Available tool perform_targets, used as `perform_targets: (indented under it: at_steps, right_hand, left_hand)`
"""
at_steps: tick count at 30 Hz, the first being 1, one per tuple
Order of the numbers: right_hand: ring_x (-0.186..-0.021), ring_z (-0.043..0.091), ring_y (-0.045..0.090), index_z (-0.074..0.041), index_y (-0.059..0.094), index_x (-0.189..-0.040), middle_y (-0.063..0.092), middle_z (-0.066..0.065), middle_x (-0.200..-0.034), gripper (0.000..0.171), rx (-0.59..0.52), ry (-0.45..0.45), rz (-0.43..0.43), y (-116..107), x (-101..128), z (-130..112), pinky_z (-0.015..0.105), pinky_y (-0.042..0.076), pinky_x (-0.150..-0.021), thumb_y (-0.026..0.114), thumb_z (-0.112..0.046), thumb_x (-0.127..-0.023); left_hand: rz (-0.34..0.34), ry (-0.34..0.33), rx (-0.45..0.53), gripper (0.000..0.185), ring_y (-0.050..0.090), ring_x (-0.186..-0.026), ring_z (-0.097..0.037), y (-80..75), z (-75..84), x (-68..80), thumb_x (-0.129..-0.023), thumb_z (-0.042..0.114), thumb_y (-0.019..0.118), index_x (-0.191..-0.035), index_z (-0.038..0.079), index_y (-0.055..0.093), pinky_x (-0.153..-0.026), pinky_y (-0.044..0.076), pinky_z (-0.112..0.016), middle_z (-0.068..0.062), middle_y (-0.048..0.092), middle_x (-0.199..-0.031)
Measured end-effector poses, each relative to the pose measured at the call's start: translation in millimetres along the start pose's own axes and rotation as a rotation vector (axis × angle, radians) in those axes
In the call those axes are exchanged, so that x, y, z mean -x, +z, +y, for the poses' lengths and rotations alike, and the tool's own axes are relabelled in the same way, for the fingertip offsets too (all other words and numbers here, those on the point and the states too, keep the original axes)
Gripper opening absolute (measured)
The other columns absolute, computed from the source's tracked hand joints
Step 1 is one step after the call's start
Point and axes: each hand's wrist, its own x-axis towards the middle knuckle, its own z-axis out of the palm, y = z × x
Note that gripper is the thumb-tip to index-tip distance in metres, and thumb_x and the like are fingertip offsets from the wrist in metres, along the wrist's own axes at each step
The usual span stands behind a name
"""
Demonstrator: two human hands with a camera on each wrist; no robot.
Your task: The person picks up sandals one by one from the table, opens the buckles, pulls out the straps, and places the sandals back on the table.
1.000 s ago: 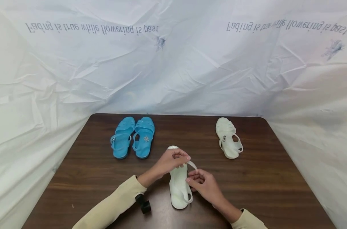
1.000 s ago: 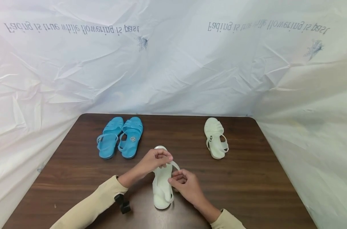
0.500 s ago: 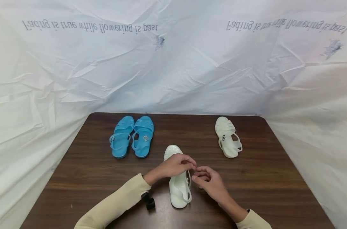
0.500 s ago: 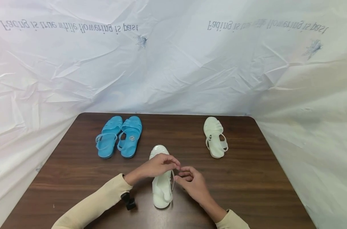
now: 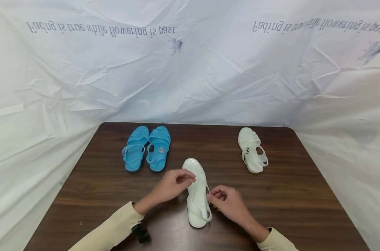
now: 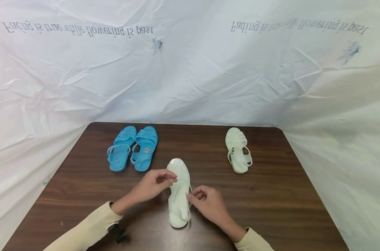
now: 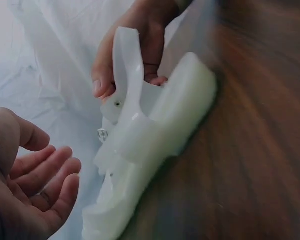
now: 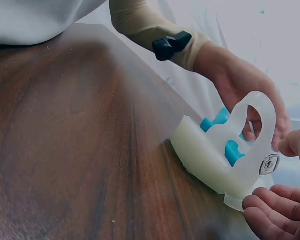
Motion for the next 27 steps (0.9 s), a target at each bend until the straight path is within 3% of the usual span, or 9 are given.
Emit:
perform_targets:
  at_steps: [5, 9, 13, 19, 27]
  right_hand:
    - [-0.063, 0.012, 0.066, -0.016, 0.073, -0.092, 0.070, -0.005, -0.076, 0.018, 0.043, -0.010, 0.009, 1.7, 1.1, 0.7, 0.027, 0.055, -0.055, 0.079, -0.033, -0.091]
    - [-0.065, 0.007, 0.064, -0.021, 0.074, -0.097, 0.070, -0.011, -0.081, 0.017, 0.111, -0.049, 0.008, 3.0, 3.0, -0.1, 0.024, 0.052, -0.057, 0.079, -0.036, -0.091]
    - [-0.066, 0.004, 0.061, -0.017, 0.076, -0.105, 0.068, -0.011, -0.080, 0.025, 0.151, -0.086, -0.040, 4.4, 2.5, -0.8, 0.022, 0.051, -0.059, 0.076, -0.039, -0.093]
    - [-0.070, 0.004, 0.062, -0.008, 0.074, -0.111, 0.070, -0.007, -0.085, 0.037, 0.147, -0.096, -0.152, 5.5, 0.9, -0.9, 0.023, 0.052, -0.061, 0.070, -0.042, -0.097]
    - [-0.070, 0.012, 0.070, -0.002, 0.074, -0.114, 0.073, 0.006, -0.095, 0.031, -0.015, -0.019, -0.212, 3.1, 4.0, -6.2, 0.028, 0.059, -0.059, 0.071, -0.027, -0.096]
  left_hand:
    - [0.010, -0.067, -0.077, 0.024, 0.067, -0.084, -0.009, -3.6, -3.5, 17.0, -0.101, 0.028, 0.067, -0.116, 0.010, 0.074, -0.073, 0.056, -0.026, 0.007, 0.074, -0.099]
    - [-0.016, -0.120, -0.074, 0.029, 0.068, -0.081, -0.008, -1.5, -6.2, 26.2, -0.100, 0.033, 0.068, -0.118, 0.011, 0.073, -0.069, 0.056, -0.026, 0.007, 0.073, -0.095]
    - [-0.047, -0.152, -0.053, 0.037, 0.070, -0.084, -0.008, 3.3, -8.5, 33.9, -0.097, 0.038, 0.072, -0.122, 0.010, 0.072, -0.067, 0.058, -0.027, 0.001, 0.073, -0.102]
    - [-0.076, -0.125, -0.041, 0.044, 0.069, -0.090, -0.008, 11.7, -15.2, 39.7, -0.092, 0.035, 0.078, -0.123, 0.004, 0.071, -0.070, 0.058, -0.024, -0.008, 0.068, -0.118]
    - [-0.042, -0.086, -0.037, 0.033, 0.068, -0.095, -0.014, 18.0, -22.5, 41.8, -0.090, 0.027, 0.081, -0.112, 0.003, 0.075, -0.078, 0.057, -0.022, -0.011, 0.065, -0.120]
